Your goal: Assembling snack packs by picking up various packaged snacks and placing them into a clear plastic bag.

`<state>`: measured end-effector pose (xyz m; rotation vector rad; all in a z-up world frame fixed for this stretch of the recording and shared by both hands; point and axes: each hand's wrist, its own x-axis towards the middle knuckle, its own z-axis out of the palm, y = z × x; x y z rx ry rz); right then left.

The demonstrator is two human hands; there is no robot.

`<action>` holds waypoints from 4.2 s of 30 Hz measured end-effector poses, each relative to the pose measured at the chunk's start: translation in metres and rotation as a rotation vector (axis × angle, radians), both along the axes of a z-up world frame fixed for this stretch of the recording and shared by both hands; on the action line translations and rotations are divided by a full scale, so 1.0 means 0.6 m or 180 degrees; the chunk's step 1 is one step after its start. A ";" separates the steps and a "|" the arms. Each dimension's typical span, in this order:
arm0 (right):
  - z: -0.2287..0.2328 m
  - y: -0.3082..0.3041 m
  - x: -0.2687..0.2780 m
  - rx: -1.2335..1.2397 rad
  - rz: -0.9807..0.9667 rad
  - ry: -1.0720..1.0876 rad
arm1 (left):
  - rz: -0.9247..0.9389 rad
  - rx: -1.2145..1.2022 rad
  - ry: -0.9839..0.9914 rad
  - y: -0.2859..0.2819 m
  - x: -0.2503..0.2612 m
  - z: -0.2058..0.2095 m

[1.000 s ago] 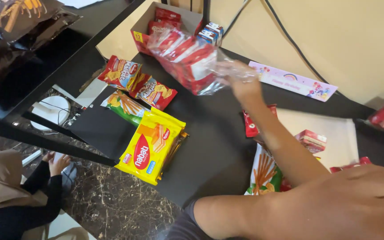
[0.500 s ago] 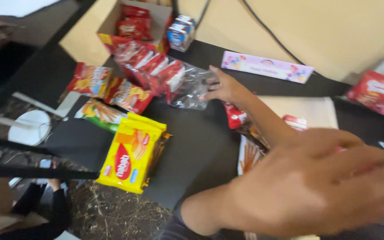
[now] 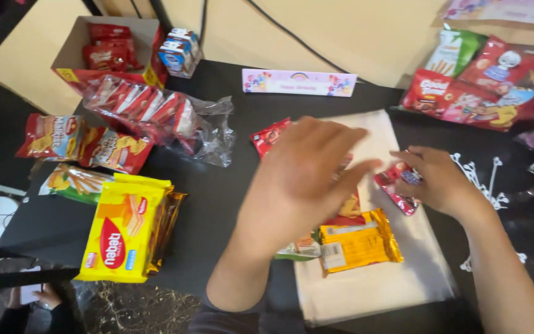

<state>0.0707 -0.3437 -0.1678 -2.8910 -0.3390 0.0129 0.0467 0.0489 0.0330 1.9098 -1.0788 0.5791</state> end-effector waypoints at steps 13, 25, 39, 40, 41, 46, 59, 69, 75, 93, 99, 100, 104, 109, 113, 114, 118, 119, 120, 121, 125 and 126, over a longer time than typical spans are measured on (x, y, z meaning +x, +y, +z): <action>0.095 0.109 -0.086 0.0773 -0.1813 0.1007 | 0.1014 0.1977 0.1355 -0.009 0.063 -0.076; 0.062 0.081 -0.108 0.1044 -0.1055 -0.0051 | 0.0882 0.2232 0.1364 -0.010 0.062 -0.066; 0.045 0.075 -0.112 0.0958 -0.1272 0.0328 | 0.0864 0.2349 0.1483 -0.013 0.066 -0.066; 0.042 0.067 -0.107 0.0957 -0.1277 0.0316 | 0.0860 0.2345 0.1470 -0.013 0.066 -0.063; 0.039 0.061 -0.102 0.0888 -0.1345 0.0193 | 0.0857 0.2364 0.1490 -0.013 0.065 -0.061; 0.012 0.035 -0.095 0.0769 -0.1498 -0.0179 | 0.0875 0.2358 0.1531 -0.004 0.060 -0.056; 0.024 0.209 -0.040 0.0776 0.0063 -0.0953 | 0.0783 0.2265 0.1639 0.007 0.055 -0.035; 0.016 0.211 0.053 0.1884 -0.0360 -0.0275 | 0.0701 0.2182 0.1650 0.008 0.054 -0.036; 0.035 0.016 0.064 0.0811 -0.1176 -0.1375 | 0.0753 0.2210 0.1830 0.020 0.060 -0.034; 0.084 0.058 0.030 0.1067 -0.1011 -0.1309 | 0.1955 0.2430 0.2452 0.010 0.271 -0.305; 0.239 0.284 -0.033 0.0479 -0.0813 0.2056 | 0.2120 0.2730 0.2247 0.010 0.303 -0.338; 0.219 0.289 -0.031 0.0483 -0.0813 0.2054 | 0.2121 0.2733 0.2243 0.014 0.318 -0.366; 0.185 0.311 -0.027 0.0706 -0.0872 0.1696 | 0.1804 0.2732 0.1982 0.019 0.338 -0.408; 0.145 0.287 -0.020 0.1284 -0.0743 0.1606 | 0.1788 0.2287 0.2156 0.021 0.307 -0.364; 0.165 0.275 -0.016 0.1546 -0.0998 0.1746 | 0.1638 0.1966 0.2248 0.024 0.281 -0.295; 0.171 0.270 -0.013 0.1629 -0.1071 0.1741 | 0.1583 0.1871 0.2320 0.023 0.273 -0.273; 0.186 0.225 -0.009 0.1771 -0.1055 0.1273 | 0.1620 0.1746 0.2397 0.022 0.260 -0.244; 0.187 0.212 -0.006 0.1589 -0.1141 0.1183 | 0.1653 0.1731 0.2407 0.023 0.268 -0.254; 0.188 0.198 -0.002 0.1406 -0.1225 0.1092 | 0.1686 0.1716 0.2417 0.025 0.276 -0.264; 0.192 0.184 -0.002 0.1403 -0.1223 0.1090 | 0.1688 0.1712 0.2417 0.028 0.282 -0.272; 0.194 0.119 0.003 0.1105 -0.1419 0.0869 | 0.1859 0.1351 0.2586 0.034 0.285 -0.276; 0.191 0.101 0.005 0.0872 -0.1507 0.0872 | 0.1858 0.1126 0.2672 0.034 0.281 -0.269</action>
